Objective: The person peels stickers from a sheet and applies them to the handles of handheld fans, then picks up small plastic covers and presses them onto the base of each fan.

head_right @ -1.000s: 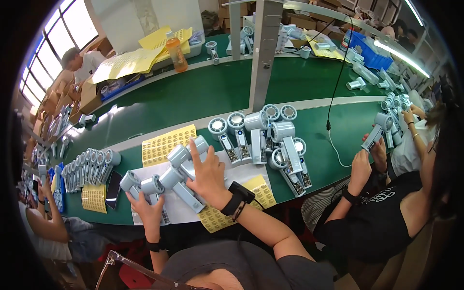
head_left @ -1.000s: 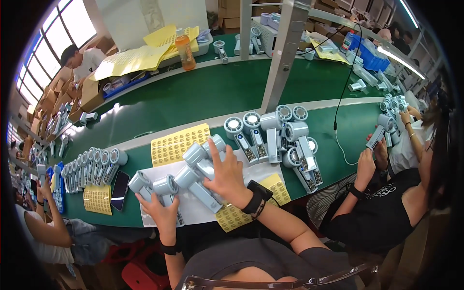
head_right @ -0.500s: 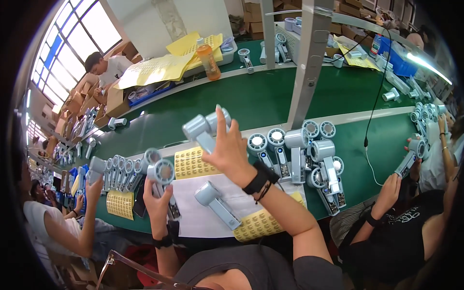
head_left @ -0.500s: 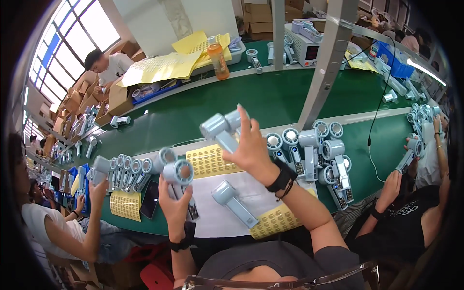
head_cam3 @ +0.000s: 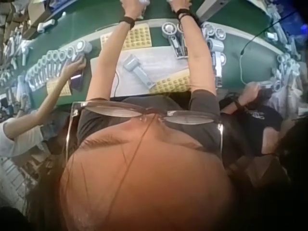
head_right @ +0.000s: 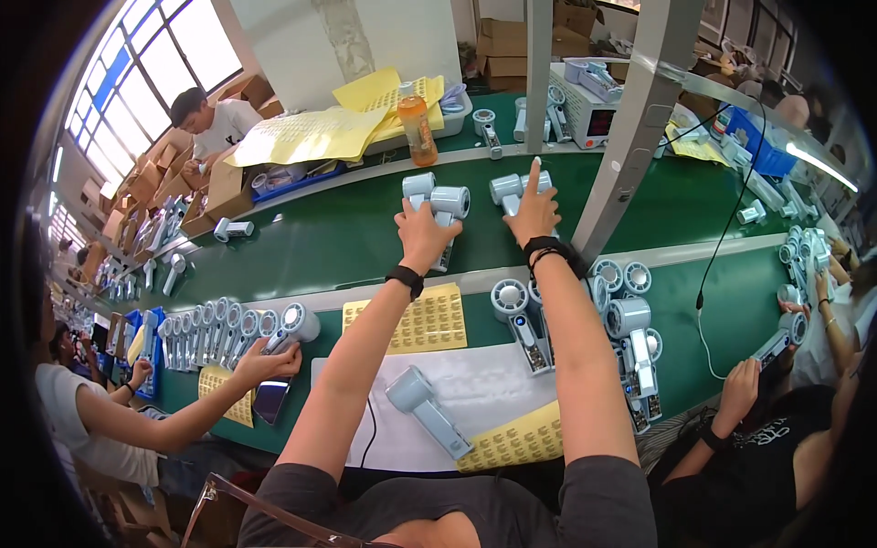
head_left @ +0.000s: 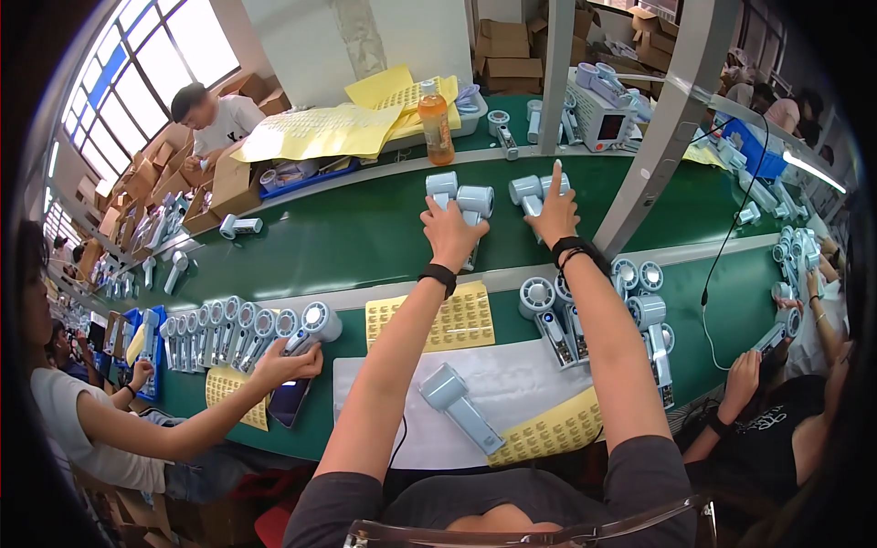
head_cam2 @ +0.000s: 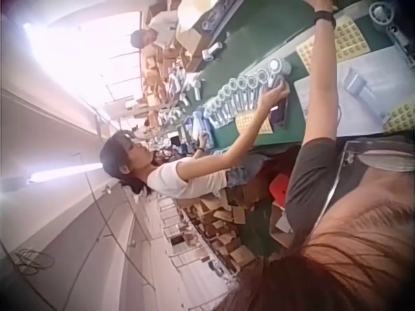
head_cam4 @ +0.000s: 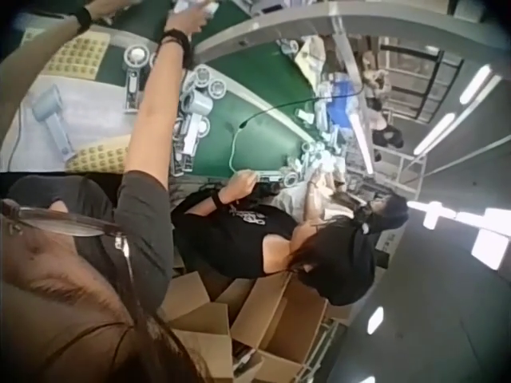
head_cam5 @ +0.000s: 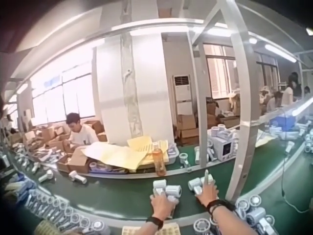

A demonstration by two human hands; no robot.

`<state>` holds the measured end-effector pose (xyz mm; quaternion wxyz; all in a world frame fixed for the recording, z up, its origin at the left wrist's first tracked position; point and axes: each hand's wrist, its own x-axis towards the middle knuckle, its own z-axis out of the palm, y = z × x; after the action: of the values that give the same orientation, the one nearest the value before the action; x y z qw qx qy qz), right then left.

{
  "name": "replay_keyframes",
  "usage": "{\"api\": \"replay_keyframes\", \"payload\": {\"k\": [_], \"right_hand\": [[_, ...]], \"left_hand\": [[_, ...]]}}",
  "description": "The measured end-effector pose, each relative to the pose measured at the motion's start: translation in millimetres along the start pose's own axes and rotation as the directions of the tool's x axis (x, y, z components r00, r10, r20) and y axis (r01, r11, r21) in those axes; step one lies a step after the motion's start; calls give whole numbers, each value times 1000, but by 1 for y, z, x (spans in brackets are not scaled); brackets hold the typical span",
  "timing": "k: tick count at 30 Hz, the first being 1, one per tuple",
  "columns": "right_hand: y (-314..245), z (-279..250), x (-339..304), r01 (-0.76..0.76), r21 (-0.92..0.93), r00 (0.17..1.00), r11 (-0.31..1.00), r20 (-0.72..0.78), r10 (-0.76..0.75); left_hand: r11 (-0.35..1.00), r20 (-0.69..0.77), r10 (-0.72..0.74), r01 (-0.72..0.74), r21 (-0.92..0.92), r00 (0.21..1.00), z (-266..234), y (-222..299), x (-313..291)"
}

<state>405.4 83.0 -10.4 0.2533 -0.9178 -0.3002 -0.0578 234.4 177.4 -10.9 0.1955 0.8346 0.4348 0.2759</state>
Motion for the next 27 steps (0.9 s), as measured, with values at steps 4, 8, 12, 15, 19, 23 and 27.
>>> {"api": "replay_keyframes", "payload": {"k": [4,8,12,15,19,23,27], "right_hand": [[-3,-16,-13,288,67,949,955,-154,-275],[-57,-93,-130,442,575,822,689,47,-567],[-51,-130,-256,759,394,427,518,300,-853],[-43,-106,-270,671,442,400,596,462,-792],[-37,-90,-244,481,621,477,619,407,-779],[-49,-90,-140,632,515,699,579,-56,-712],[-35,-71,-25,499,284,856,819,-15,-517]], "left_hand": [[997,37,73,-74,27,997,36,-2,10],[998,74,39,-34,-59,997,5,-36,4],[983,152,157,-139,-124,976,-94,-37,-26],[955,103,280,-265,-137,955,-175,-6,-96],[955,37,296,-295,-36,955,-237,-12,-188],[995,-120,84,-89,-37,989,-267,-43,-253],[991,-163,-107,92,-94,981,-261,-76,-284]]}}
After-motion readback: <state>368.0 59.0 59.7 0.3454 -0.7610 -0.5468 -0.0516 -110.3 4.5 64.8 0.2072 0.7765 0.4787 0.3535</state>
